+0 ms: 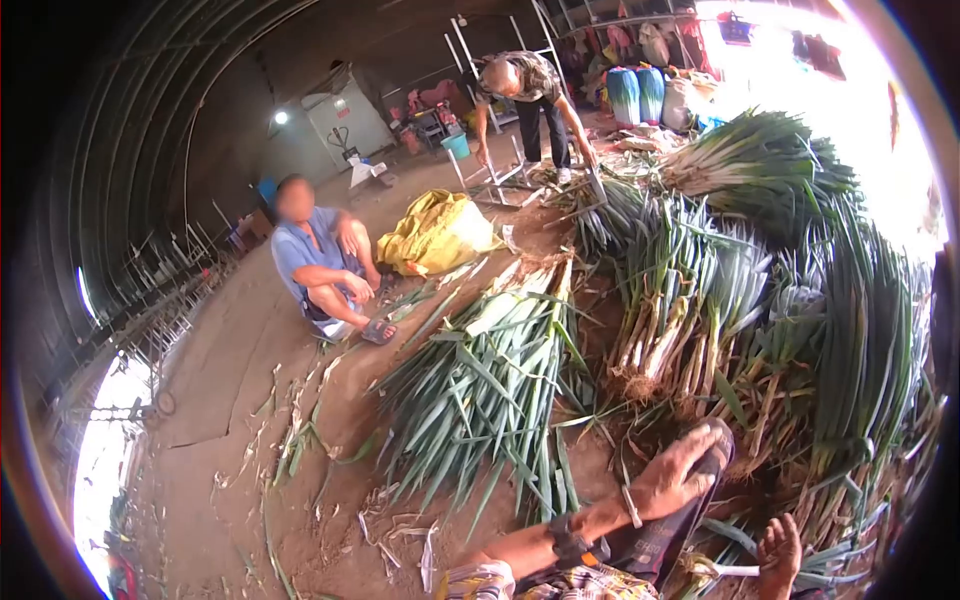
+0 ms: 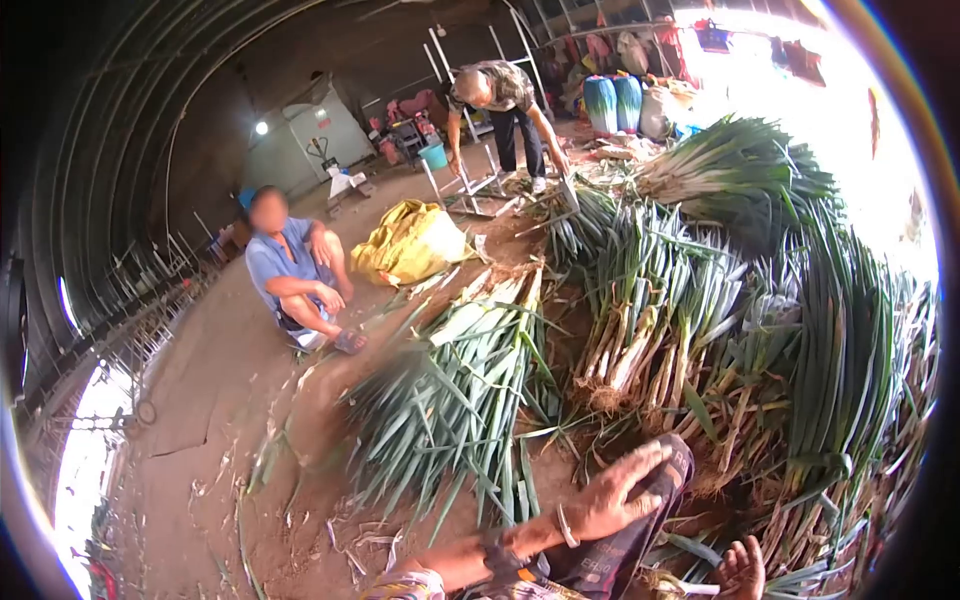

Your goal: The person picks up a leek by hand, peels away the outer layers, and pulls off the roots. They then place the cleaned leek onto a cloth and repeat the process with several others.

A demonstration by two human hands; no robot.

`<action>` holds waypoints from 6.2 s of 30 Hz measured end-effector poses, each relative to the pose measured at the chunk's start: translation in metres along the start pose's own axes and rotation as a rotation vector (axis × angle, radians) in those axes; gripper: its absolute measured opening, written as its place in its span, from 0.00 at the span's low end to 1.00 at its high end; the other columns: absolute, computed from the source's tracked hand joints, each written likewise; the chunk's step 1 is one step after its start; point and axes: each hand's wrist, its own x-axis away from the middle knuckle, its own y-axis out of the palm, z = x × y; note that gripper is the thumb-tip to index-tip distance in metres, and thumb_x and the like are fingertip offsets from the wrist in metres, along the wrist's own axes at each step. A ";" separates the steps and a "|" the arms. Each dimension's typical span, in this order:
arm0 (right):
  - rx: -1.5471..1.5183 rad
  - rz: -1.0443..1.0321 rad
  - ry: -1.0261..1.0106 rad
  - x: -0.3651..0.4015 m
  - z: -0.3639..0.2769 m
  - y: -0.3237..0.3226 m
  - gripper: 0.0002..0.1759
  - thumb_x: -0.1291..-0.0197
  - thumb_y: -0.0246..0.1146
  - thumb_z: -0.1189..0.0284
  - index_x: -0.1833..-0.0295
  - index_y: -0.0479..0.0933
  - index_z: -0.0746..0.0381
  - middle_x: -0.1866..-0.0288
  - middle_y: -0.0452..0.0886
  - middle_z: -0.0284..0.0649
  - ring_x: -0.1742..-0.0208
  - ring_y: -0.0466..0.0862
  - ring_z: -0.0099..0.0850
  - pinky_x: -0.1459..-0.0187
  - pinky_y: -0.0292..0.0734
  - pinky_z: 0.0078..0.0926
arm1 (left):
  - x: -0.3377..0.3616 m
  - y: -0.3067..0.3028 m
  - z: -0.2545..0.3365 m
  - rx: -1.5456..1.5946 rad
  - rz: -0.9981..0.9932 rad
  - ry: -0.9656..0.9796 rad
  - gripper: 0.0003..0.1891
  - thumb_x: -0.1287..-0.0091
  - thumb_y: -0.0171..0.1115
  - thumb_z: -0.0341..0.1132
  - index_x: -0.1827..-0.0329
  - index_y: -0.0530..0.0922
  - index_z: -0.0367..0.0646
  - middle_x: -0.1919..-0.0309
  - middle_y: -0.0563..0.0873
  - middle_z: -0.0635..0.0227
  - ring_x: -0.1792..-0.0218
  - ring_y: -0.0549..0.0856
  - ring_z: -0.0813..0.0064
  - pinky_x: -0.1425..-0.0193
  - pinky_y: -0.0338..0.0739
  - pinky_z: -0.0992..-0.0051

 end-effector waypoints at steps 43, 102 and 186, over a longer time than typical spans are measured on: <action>-0.410 0.904 -0.468 0.058 -0.125 -0.134 0.26 0.41 0.60 0.69 0.38 0.62 0.59 0.54 0.77 0.36 0.51 0.74 0.25 0.48 0.69 0.31 | 0.000 0.399 -0.035 0.046 -0.752 -0.312 0.18 0.46 0.66 0.33 0.52 0.76 0.43 0.67 0.82 0.58 0.66 0.83 0.60 0.60 0.76 0.67; -0.475 0.710 -0.852 0.036 -0.138 -0.111 0.11 0.42 0.64 0.69 0.57 0.70 0.58 0.71 0.72 0.33 0.74 0.73 0.24 0.69 0.73 0.25 | -0.006 0.254 0.011 -0.064 -0.778 0.301 0.36 0.49 0.70 0.34 0.35 0.64 0.39 0.50 0.79 0.51 0.52 0.81 0.55 0.46 0.75 0.68; -0.579 0.241 -0.897 -0.014 -0.140 -0.088 0.08 0.35 0.57 0.68 0.61 0.64 0.55 0.79 0.60 0.26 0.84 0.60 0.16 0.83 0.59 0.16 | -0.035 0.136 0.024 0.762 -0.744 -0.782 0.42 0.49 0.63 0.18 0.30 0.52 0.37 0.36 0.65 0.58 0.58 0.79 0.71 0.53 0.76 0.76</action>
